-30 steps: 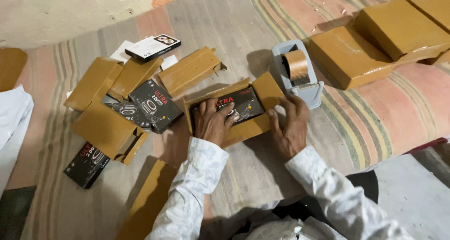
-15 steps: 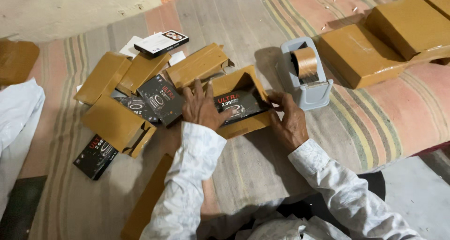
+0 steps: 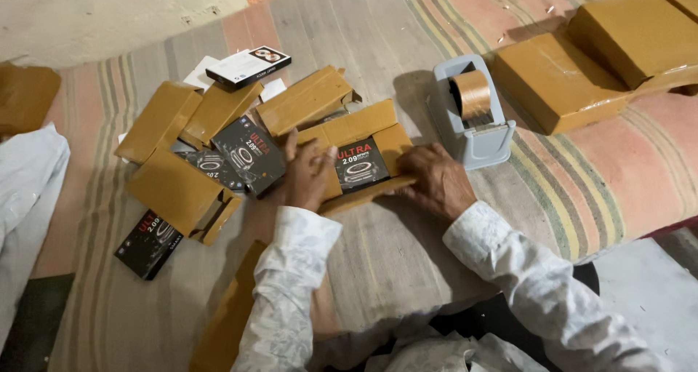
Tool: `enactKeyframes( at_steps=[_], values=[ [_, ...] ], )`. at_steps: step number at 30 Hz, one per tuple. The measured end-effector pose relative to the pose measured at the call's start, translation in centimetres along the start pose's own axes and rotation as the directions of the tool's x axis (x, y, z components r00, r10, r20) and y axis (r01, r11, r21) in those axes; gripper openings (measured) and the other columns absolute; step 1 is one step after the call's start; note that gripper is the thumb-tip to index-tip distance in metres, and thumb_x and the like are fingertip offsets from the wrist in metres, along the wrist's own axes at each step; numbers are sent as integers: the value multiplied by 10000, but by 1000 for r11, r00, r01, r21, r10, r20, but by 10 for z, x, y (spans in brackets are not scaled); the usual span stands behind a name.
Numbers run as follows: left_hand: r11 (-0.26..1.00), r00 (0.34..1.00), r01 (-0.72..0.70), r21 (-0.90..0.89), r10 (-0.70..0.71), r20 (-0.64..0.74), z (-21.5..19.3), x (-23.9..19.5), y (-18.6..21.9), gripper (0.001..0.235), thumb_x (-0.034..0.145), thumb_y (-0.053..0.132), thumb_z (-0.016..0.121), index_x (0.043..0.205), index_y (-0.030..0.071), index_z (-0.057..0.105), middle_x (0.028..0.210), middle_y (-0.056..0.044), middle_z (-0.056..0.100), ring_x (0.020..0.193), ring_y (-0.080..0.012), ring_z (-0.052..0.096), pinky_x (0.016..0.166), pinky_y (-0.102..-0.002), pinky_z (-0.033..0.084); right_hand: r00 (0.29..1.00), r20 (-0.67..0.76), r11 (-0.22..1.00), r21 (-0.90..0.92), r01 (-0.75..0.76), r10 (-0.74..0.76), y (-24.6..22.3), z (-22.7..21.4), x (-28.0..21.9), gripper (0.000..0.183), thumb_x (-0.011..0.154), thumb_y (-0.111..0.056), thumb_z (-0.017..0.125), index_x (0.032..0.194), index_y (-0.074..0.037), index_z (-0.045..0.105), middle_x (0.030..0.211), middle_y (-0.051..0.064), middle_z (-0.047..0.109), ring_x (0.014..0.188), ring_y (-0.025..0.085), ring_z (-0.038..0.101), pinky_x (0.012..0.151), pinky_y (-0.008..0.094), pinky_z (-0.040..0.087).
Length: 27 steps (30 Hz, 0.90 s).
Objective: The person places small product boxes into larger cardboard shipping boxes, folds the flaps closed, and seals them with packing tape using a tape dispenser. The person repeats this process for multiple items.
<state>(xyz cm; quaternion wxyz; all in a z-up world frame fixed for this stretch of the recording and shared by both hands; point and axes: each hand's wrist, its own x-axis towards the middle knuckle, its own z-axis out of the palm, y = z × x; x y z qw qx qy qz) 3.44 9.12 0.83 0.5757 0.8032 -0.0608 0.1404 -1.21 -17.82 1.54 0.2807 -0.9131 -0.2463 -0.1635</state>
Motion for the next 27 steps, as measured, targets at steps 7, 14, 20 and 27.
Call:
enactKeyframes(
  at_steps=[7, 14, 20, 27],
  values=[
    [810, 993, -63, 583, -9, 120, -29, -6, 43, 932, 805, 618, 684, 1503, 56, 431, 1438, -234, 444, 1346, -416, 380, 1096, -571, 346, 911, 35, 876, 263, -405, 411, 20, 4, 36, 819, 666, -504, 866, 1277, -55, 558, 1273, 223, 597, 1114, 348, 647, 963, 453, 567],
    [548, 957, -288, 785, 191, 218, 29, -51, 17, 900, 969, 714, 476, 1569, 54, 356, 1632, -238, 338, 1536, -415, 217, 1239, -607, 84, 999, -46, 979, 202, 2, 8, 30, 39, 36, 708, 935, -216, 630, 1586, -109, 372, 1638, 273, 309, 1462, 477, 316, 1175, 544, 332],
    [572, 948, -294, 766, 72, 310, 29, -53, 21, 1034, 797, 805, 493, 1601, 180, 309, 1659, -246, 146, 1541, -447, 77, 1191, -639, -47, 999, -2, 998, 30, -49, 49, 16, 37, 26, 424, 1045, -245, 536, 1457, -142, 555, 1529, 214, 452, 1331, 451, 464, 1104, 513, 453],
    [858, 992, -106, 503, 127, -7, 27, -33, 13, 687, 987, 637, 477, 1556, 253, 450, 1657, -294, 150, 1514, -498, 156, 1174, -651, 174, 911, -213, 908, 313, -278, 352, -9, 22, -1, 553, 962, -261, 719, 1393, 18, 514, 1249, 245, 531, 1120, 396, 600, 952, 472, 523]
  ],
)
